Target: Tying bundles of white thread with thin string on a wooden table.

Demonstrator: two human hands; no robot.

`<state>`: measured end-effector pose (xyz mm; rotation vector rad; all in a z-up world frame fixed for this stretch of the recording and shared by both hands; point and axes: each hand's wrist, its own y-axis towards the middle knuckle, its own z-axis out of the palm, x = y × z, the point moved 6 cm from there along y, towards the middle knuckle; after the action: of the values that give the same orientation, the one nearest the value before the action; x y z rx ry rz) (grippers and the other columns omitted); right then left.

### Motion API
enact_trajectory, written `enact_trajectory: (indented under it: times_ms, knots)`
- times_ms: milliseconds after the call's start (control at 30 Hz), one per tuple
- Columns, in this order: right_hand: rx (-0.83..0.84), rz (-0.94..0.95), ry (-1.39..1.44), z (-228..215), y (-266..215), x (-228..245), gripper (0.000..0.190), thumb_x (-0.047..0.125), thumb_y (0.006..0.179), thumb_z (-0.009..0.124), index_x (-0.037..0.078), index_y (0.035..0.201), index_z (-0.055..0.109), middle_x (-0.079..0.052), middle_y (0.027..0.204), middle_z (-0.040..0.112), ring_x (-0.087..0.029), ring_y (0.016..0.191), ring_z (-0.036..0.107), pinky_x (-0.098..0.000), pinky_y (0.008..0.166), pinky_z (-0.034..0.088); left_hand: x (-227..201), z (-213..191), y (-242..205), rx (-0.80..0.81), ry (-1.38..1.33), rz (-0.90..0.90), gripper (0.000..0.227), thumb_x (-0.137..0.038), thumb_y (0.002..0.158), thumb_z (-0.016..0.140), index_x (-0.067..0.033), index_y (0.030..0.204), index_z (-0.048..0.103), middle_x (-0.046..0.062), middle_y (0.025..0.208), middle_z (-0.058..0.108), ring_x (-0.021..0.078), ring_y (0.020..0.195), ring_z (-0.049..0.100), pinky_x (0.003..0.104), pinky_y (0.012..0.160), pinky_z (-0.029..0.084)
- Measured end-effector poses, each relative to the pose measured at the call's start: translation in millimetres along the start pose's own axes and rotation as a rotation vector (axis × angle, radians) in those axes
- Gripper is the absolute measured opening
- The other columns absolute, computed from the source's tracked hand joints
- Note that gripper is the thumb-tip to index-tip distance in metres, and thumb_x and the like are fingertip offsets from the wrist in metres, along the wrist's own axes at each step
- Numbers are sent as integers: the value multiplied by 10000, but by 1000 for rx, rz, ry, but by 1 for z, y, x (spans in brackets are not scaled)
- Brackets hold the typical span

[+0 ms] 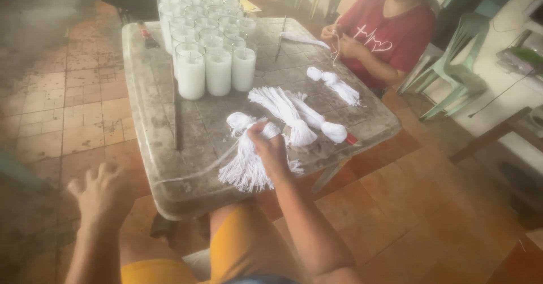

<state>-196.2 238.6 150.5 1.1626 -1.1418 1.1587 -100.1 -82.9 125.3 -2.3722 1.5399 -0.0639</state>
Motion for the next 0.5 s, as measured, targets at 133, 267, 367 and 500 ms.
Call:
enact_trajectory:
  times_ms: [133, 267, 367, 500]
  knots:
    - [189, -269, -178, 45, -31, 3, 79, 210, 918, 723, 146, 915, 677, -3, 765, 630, -117, 667, 574, -258, 586, 476, -64, -30, -42, -336, -355, 298, 285, -166, 1014, 511, -146, 1211, 715, 97, 1318, 675, 297, 1196, 611, 555, 1128, 331]
    - [186, -680, -435, 76, -86, 48, 151, 162, 936, 755, 86, 847, 661, -66, 764, 582, -217, 727, 685, -291, 587, 584, -123, -27, -76, -127, -1147, 487, 348, -325, 1017, 529, -225, 1293, 715, 115, 1258, 715, 361, 1230, 628, 591, 1054, 418]
    - [165, -721, -313, 66, -87, 38, 77, 29, 884, 753, 90, 881, 706, -50, 801, 606, -199, 750, 655, -311, 608, 565, -121, -29, -81, -76, -1294, 389, 360, -340, 993, 615, -160, 1287, 714, 167, 1138, 747, 349, 1128, 687, 561, 985, 495]
    - [231, -744, -240, 56, -80, 45, 98, 75, 930, 742, 112, 848, 704, -18, 826, 626, -164, 782, 668, -282, 674, 560, -109, -13, -78, 21, -1358, 333, 330, -303, 957, 674, -87, 1190, 762, 188, 1072, 768, 300, 1085, 691, 475, 929, 525]
